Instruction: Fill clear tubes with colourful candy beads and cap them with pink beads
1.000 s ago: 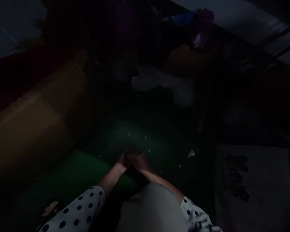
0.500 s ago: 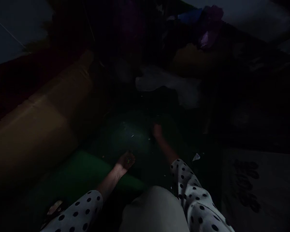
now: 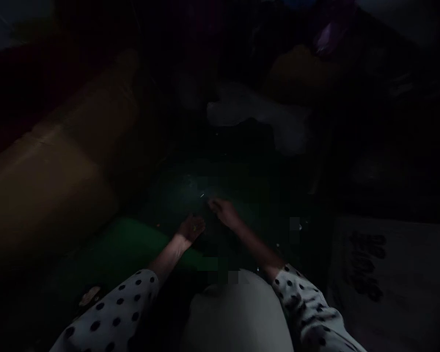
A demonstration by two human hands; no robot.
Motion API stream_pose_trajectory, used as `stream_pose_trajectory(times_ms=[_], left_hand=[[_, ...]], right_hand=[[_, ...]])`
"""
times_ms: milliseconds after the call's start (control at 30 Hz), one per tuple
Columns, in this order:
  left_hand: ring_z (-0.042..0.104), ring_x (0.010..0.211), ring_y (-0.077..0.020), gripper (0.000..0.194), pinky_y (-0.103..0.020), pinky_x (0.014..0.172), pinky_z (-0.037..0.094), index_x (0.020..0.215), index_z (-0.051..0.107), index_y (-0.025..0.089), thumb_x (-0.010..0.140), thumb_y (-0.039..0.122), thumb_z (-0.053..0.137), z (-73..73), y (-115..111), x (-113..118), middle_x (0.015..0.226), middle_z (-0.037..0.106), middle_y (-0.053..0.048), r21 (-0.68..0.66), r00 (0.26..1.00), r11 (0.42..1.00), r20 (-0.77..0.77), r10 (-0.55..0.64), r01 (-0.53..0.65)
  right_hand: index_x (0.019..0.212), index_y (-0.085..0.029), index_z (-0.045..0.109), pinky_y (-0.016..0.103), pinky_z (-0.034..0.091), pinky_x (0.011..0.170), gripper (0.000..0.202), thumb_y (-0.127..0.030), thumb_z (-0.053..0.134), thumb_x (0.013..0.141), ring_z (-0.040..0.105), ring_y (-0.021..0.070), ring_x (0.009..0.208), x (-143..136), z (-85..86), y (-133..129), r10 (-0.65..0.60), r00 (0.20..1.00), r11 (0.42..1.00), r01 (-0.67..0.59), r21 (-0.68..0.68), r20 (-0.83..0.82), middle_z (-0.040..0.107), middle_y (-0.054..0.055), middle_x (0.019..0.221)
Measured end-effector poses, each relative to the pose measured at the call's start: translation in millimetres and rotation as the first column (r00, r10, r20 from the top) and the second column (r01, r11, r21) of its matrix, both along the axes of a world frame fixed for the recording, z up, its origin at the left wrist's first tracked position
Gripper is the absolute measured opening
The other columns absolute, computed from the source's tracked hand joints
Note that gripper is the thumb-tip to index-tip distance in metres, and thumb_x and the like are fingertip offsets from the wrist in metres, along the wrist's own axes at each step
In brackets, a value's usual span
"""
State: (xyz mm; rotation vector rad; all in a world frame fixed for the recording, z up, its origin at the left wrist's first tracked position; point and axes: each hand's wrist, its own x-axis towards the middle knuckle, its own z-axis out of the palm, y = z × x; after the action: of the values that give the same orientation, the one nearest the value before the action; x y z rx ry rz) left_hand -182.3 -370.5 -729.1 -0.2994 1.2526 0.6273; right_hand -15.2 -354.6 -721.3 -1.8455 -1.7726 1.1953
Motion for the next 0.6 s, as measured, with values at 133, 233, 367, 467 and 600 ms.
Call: stream_pose_trajectory(times_ms=[133,233,367,467,600], left_hand=[[0.064,0.062,-0.0157,0.033,-0.028,0.063,0.055,0.075,0.06,0.01,0.094,0.026,0.038,4.6,1.7,5.7,0.067,0.064,-0.008,0.034,1.0,0.999,-0.001,0.03,-0.03],[0.063,0.061,-0.0157,0.03,-0.029,0.063,0.055,0.075,0.06,0.011,0.093,0.024,0.041,7.5,6.8,0.9,0.063,0.063,-0.006,0.032,0.998,0.998,-0.024,0.051,-0.05],[0.063,0.059,-0.0142,0.028,-0.028,0.064,0.055,0.077,0.06,0.013,0.093,0.026,0.041,9.5,18.8,-19.3,0.062,0.061,-0.004,0.059,0.989,0.993,-0.097,0.107,-0.102],[0.062,0.058,-0.0137,0.027,-0.027,0.062,0.055,0.076,0.059,0.012,0.093,0.026,0.042,12.5,23.6,-35.9,0.061,0.061,-0.004,0.079,0.981,0.99,-0.147,0.126,-0.116],[0.063,0.057,-0.0146,0.025,-0.028,0.059,0.054,0.074,0.058,0.011,0.092,0.022,0.043,15.7,17.1,-48.3,0.062,0.062,-0.005,0.092,0.977,0.991,-0.184,0.111,-0.095]], right_hand=[[0.097,-0.018,0.067,0.02,0.049,0.078,0.026,-0.02,0.043,0.089,0.064,0.0109,0.086,-24.1,1.8,-40.5,-0.05,0.963,0.998,0.042,-0.038,-0.264,0.069,0.002,0.095],[0.11,-0.012,0.062,0.025,0.051,0.076,0.034,-0.021,0.034,0.092,0.065,0.0138,0.085,-16.9,-7.4,-56.0,-0.182,0.966,0.982,0.17,-0.083,-0.183,0.069,0.008,0.097],[0.109,-0.016,0.064,0.031,0.045,0.093,0.029,-0.016,0.044,0.087,0.059,0.0172,0.104,-14.8,-21.9,-69.7,-0.145,0.989,0.985,0.14,-0.1,-0.037,0.065,0.009,0.111],[0.11,-0.017,0.063,0.031,0.042,0.097,0.03,-0.012,0.047,0.086,0.057,0.018,0.108,-32.2,-29.8,-76.1,-0.051,0.998,0.988,0.056,-0.141,0.038,0.061,0.011,0.118],[0.119,-0.012,0.057,0.034,0.044,0.094,0.04,-0.004,0.037,0.085,0.059,0.0197,0.105,-53.2,-33.8,-79.0,0.016,0.992,0.981,0.009,-0.195,0.122,0.053,0.019,0.126]])
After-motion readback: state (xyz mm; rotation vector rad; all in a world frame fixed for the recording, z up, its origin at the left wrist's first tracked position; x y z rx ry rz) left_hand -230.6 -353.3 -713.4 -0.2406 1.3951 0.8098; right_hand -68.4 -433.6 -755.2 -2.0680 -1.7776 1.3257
